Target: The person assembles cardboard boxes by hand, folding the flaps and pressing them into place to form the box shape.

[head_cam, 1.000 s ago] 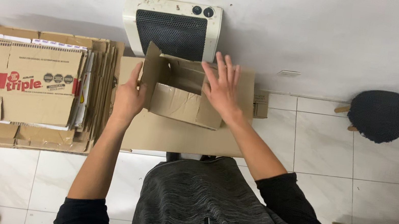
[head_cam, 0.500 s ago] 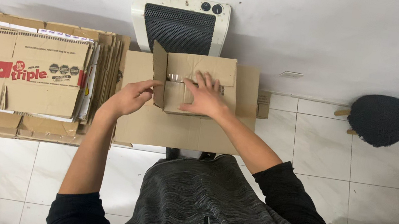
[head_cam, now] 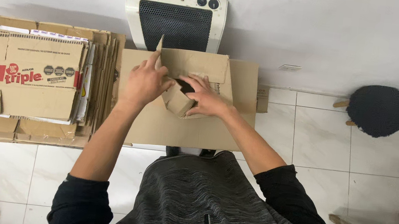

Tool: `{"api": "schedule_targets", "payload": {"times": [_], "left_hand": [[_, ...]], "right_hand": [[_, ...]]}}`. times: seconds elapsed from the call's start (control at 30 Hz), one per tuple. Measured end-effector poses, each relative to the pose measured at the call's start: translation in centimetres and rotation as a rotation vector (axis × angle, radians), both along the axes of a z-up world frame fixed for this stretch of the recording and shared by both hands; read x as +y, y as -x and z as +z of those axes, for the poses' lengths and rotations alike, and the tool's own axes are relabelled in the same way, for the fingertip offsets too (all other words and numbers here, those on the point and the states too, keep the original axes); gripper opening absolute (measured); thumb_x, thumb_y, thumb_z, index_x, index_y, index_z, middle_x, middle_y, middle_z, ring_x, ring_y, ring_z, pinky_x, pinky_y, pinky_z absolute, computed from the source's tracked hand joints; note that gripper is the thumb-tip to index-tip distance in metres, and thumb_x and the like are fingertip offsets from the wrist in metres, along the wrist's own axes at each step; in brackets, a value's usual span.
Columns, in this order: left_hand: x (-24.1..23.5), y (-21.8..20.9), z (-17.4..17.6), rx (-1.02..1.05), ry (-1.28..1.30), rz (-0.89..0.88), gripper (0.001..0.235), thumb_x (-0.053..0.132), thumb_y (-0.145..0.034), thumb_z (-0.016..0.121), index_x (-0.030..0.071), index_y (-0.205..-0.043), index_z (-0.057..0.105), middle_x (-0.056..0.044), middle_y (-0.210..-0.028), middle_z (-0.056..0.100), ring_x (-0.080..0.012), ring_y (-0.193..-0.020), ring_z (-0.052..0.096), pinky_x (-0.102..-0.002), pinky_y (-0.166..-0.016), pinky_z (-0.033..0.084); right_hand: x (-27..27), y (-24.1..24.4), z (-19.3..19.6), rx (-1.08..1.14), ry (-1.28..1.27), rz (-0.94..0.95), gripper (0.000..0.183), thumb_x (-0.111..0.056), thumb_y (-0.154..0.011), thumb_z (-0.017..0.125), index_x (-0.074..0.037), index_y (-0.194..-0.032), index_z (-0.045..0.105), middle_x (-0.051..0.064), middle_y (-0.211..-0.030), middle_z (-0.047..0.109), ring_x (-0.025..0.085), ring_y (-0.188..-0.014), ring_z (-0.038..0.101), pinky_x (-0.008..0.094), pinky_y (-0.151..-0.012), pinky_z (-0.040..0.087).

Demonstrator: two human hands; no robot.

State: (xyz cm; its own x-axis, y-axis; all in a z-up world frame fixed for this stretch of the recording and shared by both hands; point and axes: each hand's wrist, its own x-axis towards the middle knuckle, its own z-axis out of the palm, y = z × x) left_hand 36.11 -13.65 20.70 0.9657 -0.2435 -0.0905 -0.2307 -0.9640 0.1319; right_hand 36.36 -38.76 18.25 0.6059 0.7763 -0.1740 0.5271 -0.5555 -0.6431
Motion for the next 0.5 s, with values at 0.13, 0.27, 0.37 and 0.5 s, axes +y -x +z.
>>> {"api": "schedule_targets", "payload": {"times": [0.13, 0.27, 0.37, 0.5], "left_hand": [[-1.3, -1.7, -2.0, -0.068, 0.04, -0.055, 0.052, 0.05, -0.086, 0.091, 0.028, -0.129, 0.073, -0.008, -0.158, 0.046, -0.0343, -0.129, 0.069, -0.052, -0.102, 0.061], [-1.3, -2.9, -6.0, -0.051, 0.116, -0.116, 0.09, 0.034, -0.083, 0.093, 0.041, -0.162, 0.05, 0.001, -0.148, 0.057, -0.0283, -0.124, 0.072, -0.049, -0.098, 0.061], [0.2, -3.1, -7.4, 0.048, 0.208, -0.128, 0.066, 0.025, -0.094, 0.084, 0.033, -0.155, 0.061, 0.004, -0.155, 0.064, -0.0269, -0.134, 0.066, -0.048, -0.104, 0.061], [2.3, -3.3, -10.0, 0.045, 0.532, -0.134, 0.026, 0.041, -0.114, 0.063, 0.026, -0.126, 0.081, -0.003, -0.151, 0.07, -0.0355, -0.134, 0.065, -0.05, -0.109, 0.056]], "right_hand": [[-0.5, -0.4, -2.8, -0.107, 0.012, -0.038, 0.072, -0.048, -0.078, 0.094, -0.003, -0.129, 0.073, 0.018, -0.182, 0.02, 0.049, -0.165, 0.017, 0.081, -0.13, 0.015], [-0.6, -0.4, -5.3, -0.158, 0.024, -0.113, 0.078, -0.058, -0.076, 0.094, -0.011, -0.13, 0.062, 0.016, -0.181, 0.016, 0.047, -0.166, 0.015, 0.077, -0.132, 0.017], [-1.4, -0.4, -7.0, -0.187, -0.01, -0.163, 0.079, -0.059, -0.076, 0.094, -0.012, -0.126, 0.056, 0.015, -0.18, 0.016, 0.045, -0.166, 0.018, 0.072, -0.133, 0.023], [-1.4, -0.1, -7.4, -0.15, -0.058, -0.231, 0.091, -0.07, -0.079, 0.087, -0.024, -0.149, 0.052, 0.015, -0.179, 0.017, 0.046, -0.165, 0.02, 0.068, -0.135, 0.024]]}}
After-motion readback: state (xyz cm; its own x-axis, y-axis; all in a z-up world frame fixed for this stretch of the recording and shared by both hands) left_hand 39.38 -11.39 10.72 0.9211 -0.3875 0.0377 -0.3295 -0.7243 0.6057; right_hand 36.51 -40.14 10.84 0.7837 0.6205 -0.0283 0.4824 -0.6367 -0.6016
